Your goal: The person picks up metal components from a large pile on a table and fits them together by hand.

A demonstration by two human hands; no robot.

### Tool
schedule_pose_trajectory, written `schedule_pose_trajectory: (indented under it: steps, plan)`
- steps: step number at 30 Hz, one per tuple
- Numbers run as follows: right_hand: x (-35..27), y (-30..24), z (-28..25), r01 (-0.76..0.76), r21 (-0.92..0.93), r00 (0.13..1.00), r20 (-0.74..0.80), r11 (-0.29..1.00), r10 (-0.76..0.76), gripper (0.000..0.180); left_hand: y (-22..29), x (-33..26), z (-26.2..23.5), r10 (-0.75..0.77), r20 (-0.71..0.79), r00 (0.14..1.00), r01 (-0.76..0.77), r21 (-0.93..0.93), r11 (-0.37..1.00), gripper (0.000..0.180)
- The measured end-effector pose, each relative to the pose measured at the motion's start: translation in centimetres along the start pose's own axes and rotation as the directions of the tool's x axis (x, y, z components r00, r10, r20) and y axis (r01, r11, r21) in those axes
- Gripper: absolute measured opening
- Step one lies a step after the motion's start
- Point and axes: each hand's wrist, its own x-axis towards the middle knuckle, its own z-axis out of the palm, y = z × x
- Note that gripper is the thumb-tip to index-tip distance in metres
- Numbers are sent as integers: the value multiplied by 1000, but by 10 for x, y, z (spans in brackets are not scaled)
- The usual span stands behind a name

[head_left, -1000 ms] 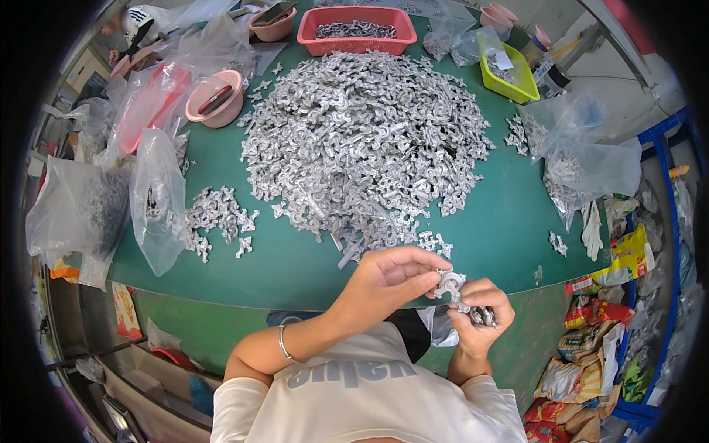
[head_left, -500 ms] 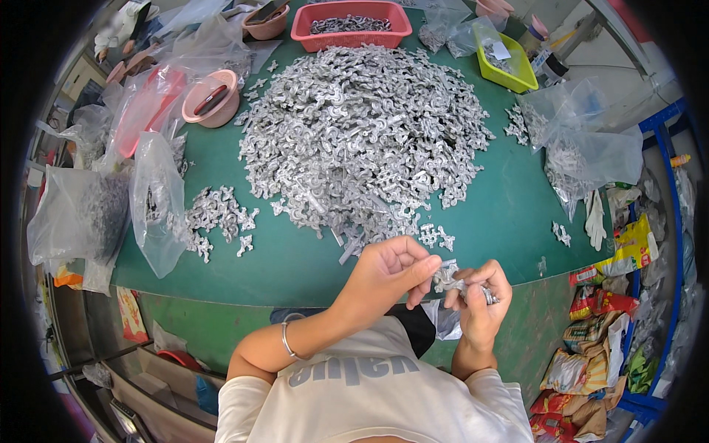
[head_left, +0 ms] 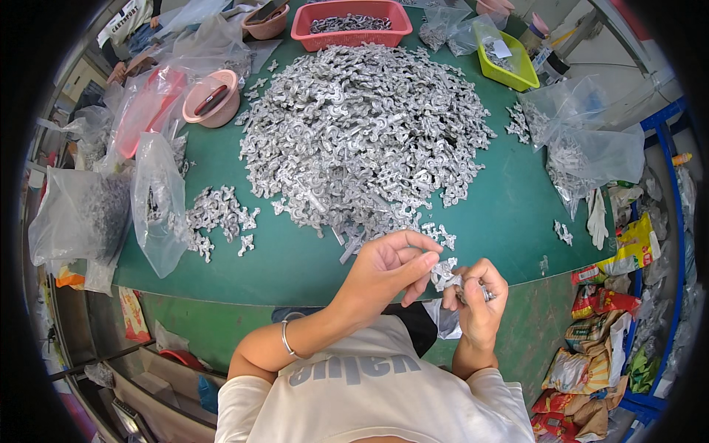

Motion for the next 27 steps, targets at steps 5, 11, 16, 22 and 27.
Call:
schedule_pose_trajectory:
  steps: [5, 11, 16, 22, 27]
  plan:
    - [0, 1, -1, 3, 13, 1000, 6, 1000, -3, 23, 1, 0, -1, -32, 28, 999, 32, -4, 999, 17]
    - [-1, 4, -3, 30, -5, 1000, 7, 1000, -30, 24, 0, -2, -3, -24, 43, 999, 23, 20, 1000, 18]
    - [-1, 6, 0, 245, -288, 962, -47, 926, -269, 17, 0, -6, -6, 4, 6, 1000, -4, 99, 995, 15]
    - [-1, 2, 0, 393, -392, 906, 11, 832, -423, 18, 1, -10, -6, 74, 18, 997, -75, 69, 995, 12]
    - [-3, 1, 2, 411, -371, 894, -17, 833, -449, 22, -1, -12, -8, 140, 50, 989, -141, 23, 990, 18]
